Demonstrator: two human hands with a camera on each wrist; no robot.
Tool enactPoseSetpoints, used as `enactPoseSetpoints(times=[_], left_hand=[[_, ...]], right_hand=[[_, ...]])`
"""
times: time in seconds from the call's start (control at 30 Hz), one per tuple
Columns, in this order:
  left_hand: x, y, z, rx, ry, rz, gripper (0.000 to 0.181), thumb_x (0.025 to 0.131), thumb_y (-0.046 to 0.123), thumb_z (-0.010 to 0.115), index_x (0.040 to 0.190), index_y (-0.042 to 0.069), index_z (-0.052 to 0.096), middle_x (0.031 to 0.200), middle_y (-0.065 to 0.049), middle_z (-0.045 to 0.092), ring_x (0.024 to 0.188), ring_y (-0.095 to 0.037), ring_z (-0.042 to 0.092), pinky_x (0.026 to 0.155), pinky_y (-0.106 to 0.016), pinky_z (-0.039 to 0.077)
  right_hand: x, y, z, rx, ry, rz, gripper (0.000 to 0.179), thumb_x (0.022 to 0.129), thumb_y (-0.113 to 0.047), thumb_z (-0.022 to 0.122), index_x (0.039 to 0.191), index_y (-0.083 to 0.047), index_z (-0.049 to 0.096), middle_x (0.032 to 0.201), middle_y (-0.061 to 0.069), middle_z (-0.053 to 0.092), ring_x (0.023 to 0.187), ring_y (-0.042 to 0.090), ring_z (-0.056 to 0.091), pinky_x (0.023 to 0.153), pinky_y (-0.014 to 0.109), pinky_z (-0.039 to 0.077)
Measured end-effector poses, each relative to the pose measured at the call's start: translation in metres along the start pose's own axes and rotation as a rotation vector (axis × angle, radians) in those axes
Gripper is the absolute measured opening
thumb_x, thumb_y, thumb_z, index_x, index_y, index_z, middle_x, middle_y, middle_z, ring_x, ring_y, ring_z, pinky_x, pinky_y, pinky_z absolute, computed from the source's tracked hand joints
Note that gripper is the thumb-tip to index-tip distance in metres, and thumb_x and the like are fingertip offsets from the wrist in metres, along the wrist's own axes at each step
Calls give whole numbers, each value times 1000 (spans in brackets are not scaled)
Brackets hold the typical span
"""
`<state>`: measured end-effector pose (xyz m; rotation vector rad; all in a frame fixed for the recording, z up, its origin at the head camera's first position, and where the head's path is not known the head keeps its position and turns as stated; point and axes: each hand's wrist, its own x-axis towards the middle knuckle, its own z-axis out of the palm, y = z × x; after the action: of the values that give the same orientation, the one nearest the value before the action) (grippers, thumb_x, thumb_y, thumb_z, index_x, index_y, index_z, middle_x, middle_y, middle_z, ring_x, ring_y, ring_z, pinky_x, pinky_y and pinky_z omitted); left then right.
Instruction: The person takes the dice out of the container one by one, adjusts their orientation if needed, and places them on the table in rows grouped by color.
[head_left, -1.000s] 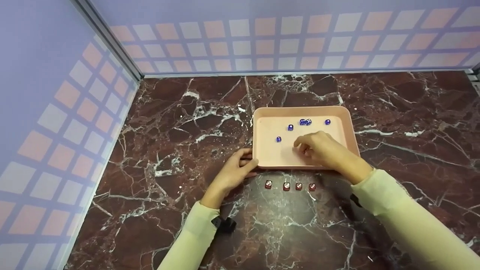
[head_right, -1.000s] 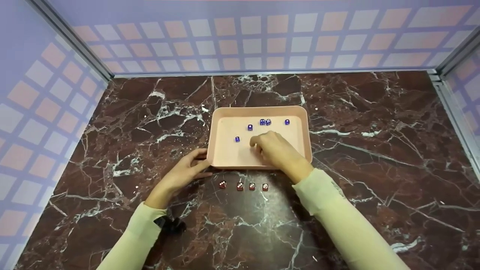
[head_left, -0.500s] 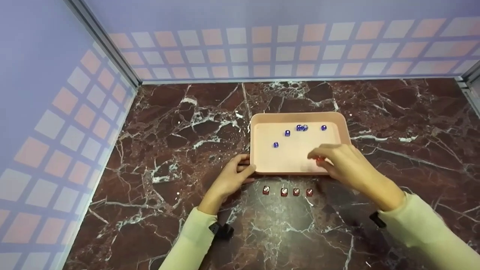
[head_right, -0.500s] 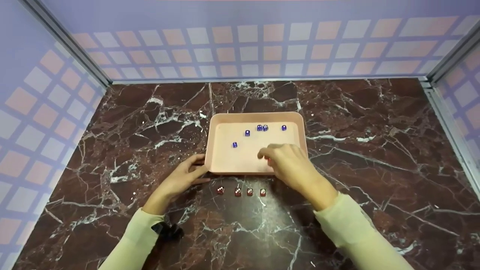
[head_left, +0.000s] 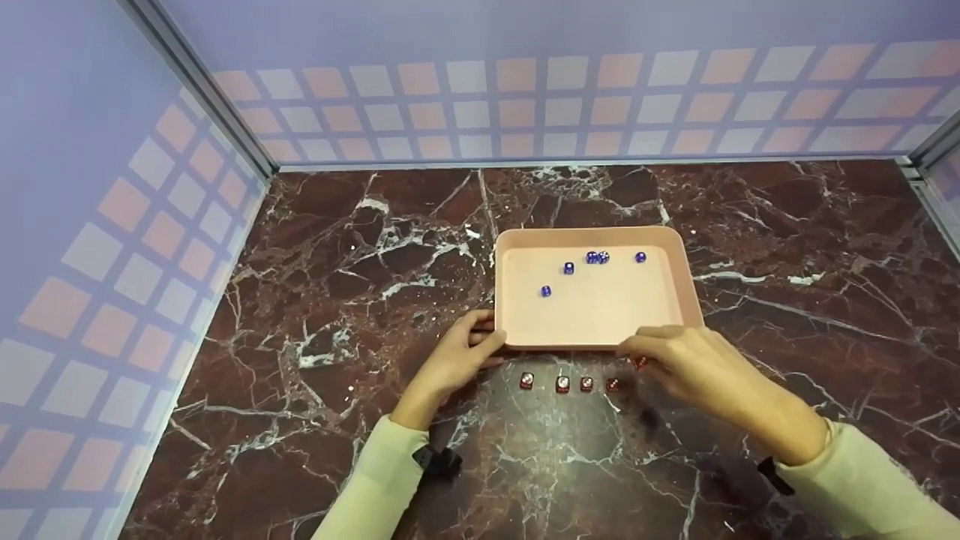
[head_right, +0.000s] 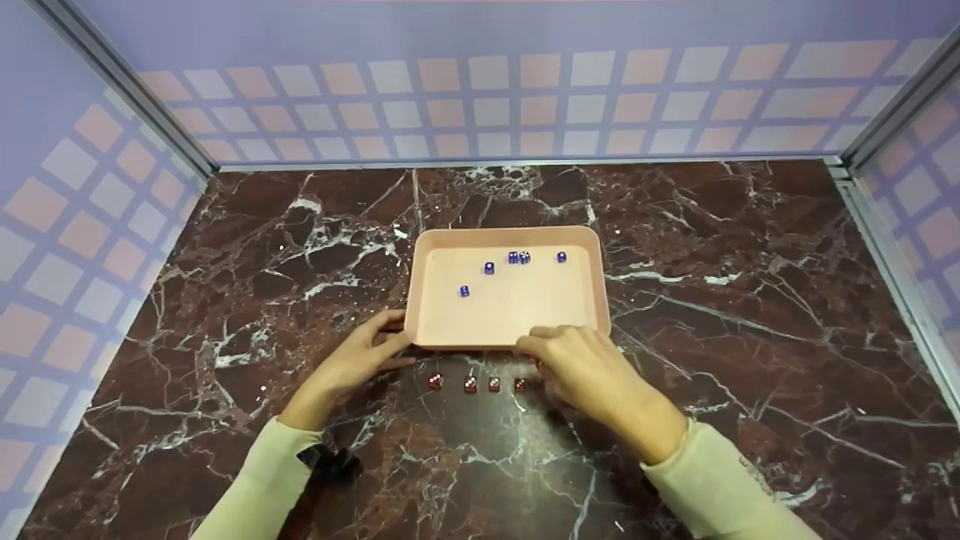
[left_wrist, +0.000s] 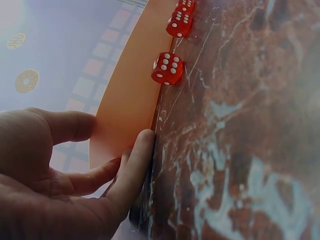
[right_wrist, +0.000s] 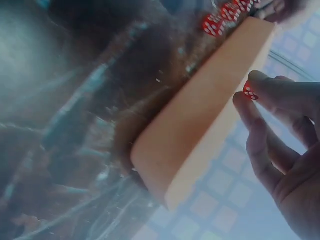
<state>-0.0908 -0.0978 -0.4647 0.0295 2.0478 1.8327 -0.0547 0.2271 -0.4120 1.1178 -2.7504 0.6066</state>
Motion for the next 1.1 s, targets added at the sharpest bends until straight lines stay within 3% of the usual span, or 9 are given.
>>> enactPoseSetpoints(times=[0.23,0.5,0.83,1.1], left_hand=[[0,1,0,0,0,-8,47,108,7,58,149,-11,44,142,-31,49,125,-41,61,101,-42,65],[0,2,-1,7,-19,-2,48,109,8,57,150,-10,43,143,-30,48,125,-40,60,102,-43,64],[-2,-1,-2,-7,-2,-12,46,108,7,58,148,-11,44,142,-31,49,126,-42,61,102,-43,64],[0,-1,-1,-9,-1,8,48,108,7,58,150,-11,43,141,-31,50,124,-42,61,100,-42,65]], right_hand=[[-13,6,21,50,9,-44,37,77,13,79,100,-16,76,91,-5,73,76,13,70,63,35,65],[-20,7,32,-5,9,-22,29,79,5,84,97,-17,75,88,-7,71,73,13,68,61,36,63],[-23,8,41,-13,8,-39,37,81,4,83,112,-16,76,97,-4,73,86,16,70,71,41,66],[-24,9,38,-38,-8,-48,38,80,3,84,115,-12,75,99,0,74,89,21,72,77,44,67]])
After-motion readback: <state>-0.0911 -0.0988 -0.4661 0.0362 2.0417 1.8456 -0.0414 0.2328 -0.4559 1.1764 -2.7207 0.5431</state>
